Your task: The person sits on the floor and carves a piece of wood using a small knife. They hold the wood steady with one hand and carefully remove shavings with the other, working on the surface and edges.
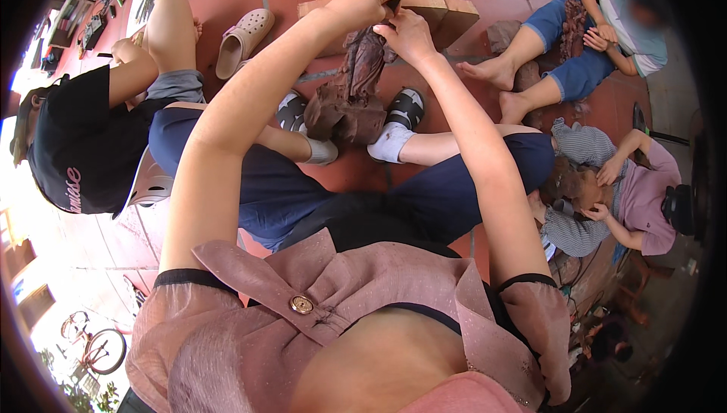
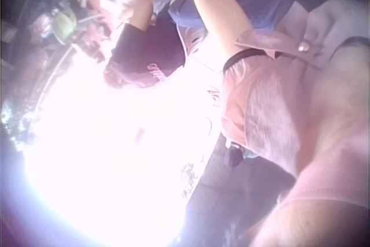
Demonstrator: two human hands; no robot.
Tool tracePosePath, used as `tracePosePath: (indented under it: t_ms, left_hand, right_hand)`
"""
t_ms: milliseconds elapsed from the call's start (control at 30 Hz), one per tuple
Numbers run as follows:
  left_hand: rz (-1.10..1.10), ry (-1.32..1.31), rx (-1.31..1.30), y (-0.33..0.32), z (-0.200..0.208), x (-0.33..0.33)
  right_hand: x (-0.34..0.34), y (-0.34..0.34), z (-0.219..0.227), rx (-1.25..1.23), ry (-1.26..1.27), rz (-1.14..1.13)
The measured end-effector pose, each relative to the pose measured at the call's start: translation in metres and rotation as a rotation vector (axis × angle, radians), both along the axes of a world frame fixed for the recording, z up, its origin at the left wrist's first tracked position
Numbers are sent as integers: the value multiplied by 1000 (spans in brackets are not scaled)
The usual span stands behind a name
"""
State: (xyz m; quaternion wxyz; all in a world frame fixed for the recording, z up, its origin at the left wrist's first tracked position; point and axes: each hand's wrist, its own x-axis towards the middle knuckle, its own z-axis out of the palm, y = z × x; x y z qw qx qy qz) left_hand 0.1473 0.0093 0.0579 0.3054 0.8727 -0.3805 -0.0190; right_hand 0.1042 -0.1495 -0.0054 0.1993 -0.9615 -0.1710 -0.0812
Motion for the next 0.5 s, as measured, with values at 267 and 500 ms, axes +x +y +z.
tracePosePath:
  t_ms: [267, 500]
  left_hand:
    - [-25, 14, -41, 3, 11, 6]
    - [79, -58, -5, 10, -11, 3]
  right_hand:
    - [6, 5, 15, 10, 31, -39]
    - [-3, 13, -1, 47, -162, 3]
